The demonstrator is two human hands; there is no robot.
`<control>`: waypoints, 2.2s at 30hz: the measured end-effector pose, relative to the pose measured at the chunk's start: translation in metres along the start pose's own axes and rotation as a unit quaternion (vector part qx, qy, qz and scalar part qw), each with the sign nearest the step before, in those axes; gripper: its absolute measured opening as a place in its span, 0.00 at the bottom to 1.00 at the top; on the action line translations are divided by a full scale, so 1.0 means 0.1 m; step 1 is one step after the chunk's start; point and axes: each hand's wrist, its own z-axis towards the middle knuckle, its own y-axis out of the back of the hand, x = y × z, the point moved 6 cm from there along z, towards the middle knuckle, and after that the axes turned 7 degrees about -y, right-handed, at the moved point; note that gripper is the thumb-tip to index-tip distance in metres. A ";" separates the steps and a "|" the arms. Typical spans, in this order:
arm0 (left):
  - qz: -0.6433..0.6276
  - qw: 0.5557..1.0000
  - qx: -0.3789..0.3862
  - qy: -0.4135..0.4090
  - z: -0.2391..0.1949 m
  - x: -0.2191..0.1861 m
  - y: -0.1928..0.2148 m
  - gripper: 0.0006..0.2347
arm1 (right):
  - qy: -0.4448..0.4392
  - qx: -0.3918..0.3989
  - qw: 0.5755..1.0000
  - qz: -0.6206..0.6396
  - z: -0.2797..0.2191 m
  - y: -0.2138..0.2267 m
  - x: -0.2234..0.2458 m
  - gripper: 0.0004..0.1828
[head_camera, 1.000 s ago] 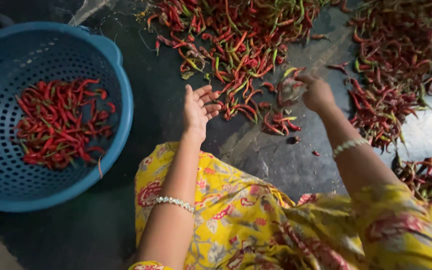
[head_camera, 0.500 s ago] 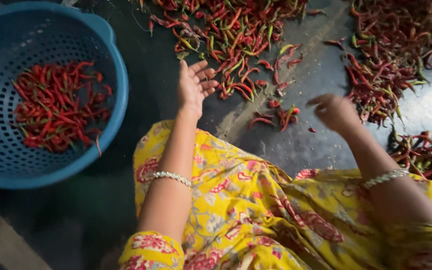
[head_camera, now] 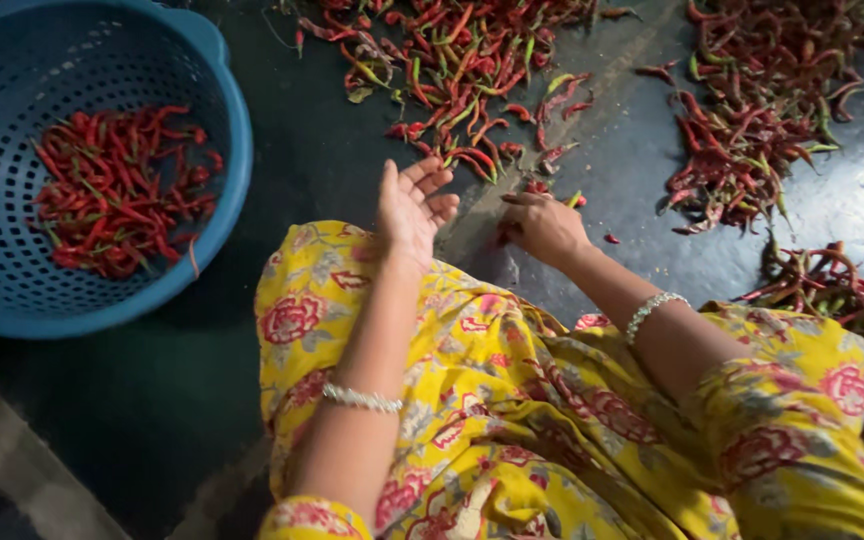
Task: The person sits on the floor and sorts through a large pile of red and green chilies by hand, placing selected items into a blue colander.
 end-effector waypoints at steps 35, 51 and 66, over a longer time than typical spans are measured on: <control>0.055 0.998 0.008 -0.008 0.51 0.19 -0.05 0.29 | -0.270 -0.048 0.960 0.052 0.06 0.02 -0.92 0.21; 0.137 0.986 0.072 -0.056 0.58 0.40 -0.16 0.20 | -0.279 0.115 0.515 0.802 -0.07 0.33 -0.97 0.04; -0.013 0.962 0.265 0.058 0.06 0.24 -0.66 0.15 | -0.328 0.049 0.454 0.827 -0.10 0.42 -0.87 0.22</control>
